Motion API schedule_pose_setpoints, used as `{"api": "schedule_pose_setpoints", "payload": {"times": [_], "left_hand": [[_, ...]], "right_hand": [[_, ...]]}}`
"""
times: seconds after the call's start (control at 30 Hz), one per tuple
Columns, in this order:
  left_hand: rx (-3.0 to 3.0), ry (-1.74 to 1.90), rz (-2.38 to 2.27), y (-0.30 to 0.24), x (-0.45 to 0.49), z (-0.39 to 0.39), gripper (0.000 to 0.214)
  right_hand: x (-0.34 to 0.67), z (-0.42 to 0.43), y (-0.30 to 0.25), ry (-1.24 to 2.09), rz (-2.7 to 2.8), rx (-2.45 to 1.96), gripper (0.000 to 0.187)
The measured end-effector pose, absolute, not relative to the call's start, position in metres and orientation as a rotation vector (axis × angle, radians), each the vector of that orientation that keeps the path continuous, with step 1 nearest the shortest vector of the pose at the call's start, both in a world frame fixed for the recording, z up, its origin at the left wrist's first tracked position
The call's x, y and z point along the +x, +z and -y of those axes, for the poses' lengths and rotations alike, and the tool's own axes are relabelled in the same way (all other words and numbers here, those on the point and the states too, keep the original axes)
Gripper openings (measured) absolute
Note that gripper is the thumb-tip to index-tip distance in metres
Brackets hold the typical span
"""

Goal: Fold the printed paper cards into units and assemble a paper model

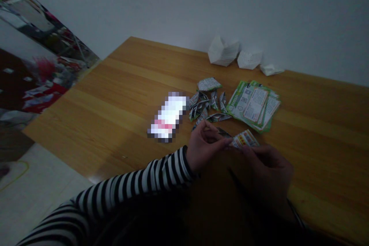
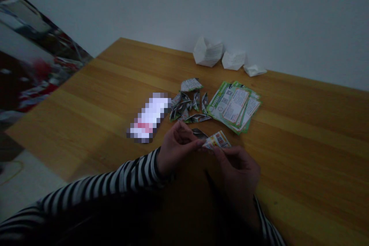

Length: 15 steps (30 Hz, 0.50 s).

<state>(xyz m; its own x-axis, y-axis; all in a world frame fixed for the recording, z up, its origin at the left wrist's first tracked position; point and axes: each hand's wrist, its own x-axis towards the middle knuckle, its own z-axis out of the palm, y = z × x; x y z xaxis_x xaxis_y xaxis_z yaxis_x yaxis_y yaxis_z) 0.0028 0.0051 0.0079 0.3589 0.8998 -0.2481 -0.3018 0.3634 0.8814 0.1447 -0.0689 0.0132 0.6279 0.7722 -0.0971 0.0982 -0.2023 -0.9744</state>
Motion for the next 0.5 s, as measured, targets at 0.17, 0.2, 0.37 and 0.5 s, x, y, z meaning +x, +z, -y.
{"api": "schedule_pose_setpoints", "payload": {"times": [0.17, 0.2, 0.37, 0.5], "left_hand": [[0.896, 0.884, -0.838, 0.0053, 0.0031, -0.0027, 0.05], [0.923, 0.858, -0.834, 0.0056, 0.003, -0.002, 0.047], [1.13, 0.542, -0.711, 0.0049, 0.0003, -0.0025, 0.037], [1.461, 0.562, -0.701, 0.0025, -0.0023, -0.003, 0.032]], "right_hand": [[0.145, 0.0681, 0.0129, 0.761, 0.631, -1.618, 0.031], [0.1452, 0.0683, 0.0128, 0.747, 0.646, -1.595, 0.034], [0.1453, 0.0705, 0.0087, 0.733, 0.965, -1.599, 0.036], [0.149, 0.0692, 0.0059, 0.887, 0.998, -1.6, 0.037]]}}
